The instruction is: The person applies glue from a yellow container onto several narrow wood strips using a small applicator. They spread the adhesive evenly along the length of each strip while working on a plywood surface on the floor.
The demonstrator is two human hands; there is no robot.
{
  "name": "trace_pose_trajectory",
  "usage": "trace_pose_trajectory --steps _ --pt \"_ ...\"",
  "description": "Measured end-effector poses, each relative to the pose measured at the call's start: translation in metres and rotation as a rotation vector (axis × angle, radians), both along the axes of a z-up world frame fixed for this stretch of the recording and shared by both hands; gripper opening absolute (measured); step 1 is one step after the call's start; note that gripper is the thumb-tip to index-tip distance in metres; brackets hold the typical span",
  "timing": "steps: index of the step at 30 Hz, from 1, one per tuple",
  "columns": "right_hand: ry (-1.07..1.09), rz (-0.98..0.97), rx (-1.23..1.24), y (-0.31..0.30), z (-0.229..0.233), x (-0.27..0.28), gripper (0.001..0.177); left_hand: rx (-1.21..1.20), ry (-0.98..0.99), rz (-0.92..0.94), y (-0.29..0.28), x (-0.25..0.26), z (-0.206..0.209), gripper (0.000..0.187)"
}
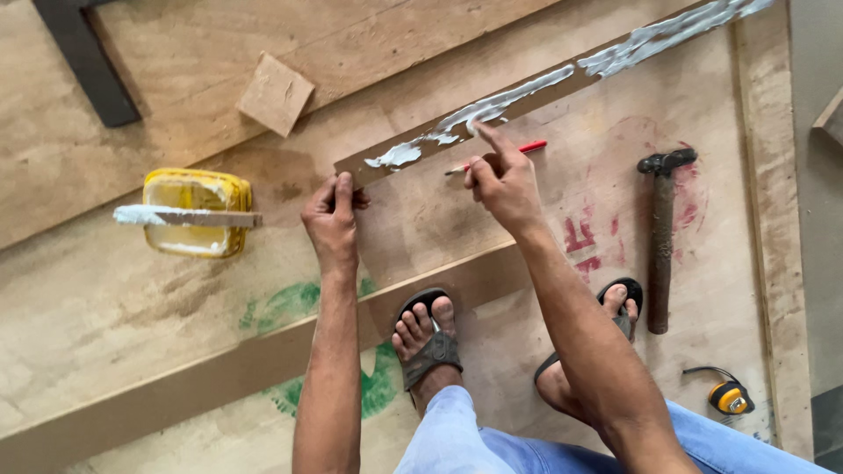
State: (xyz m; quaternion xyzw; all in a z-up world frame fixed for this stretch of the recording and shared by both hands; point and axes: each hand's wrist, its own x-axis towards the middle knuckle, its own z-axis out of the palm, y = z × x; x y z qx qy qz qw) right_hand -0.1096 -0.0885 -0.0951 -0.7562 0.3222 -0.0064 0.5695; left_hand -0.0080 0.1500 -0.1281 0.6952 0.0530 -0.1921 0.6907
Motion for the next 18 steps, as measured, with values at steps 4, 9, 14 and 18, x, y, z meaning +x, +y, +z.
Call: trace_pose_trajectory --steps 4,9,14,18 --pt "-0.187 -0.271 0.219 -0.043 0.003 -0.01 0.063 -0.048 0.02 0.02 -0.002 0.001 0.0 0.027" --pt "-0.155 -0.319 0.161 -0.094 -0.002 -0.016 0.076 -0.033 -0.026 -0.008 -0.002 0.001 -0.001 0.03" --pt "-0.094 -0.367 0.192 -0.087 -0.013 -0.006 0.085 -0.054 0.009 0.027 -0.004 0.002 -0.003 0.027" --pt "0.055 -0.304 0.147 -0.058 -0.011 -0.001 0.091 -0.096 0.033 0.05 -0.006 -0.001 -0.004 0.027"
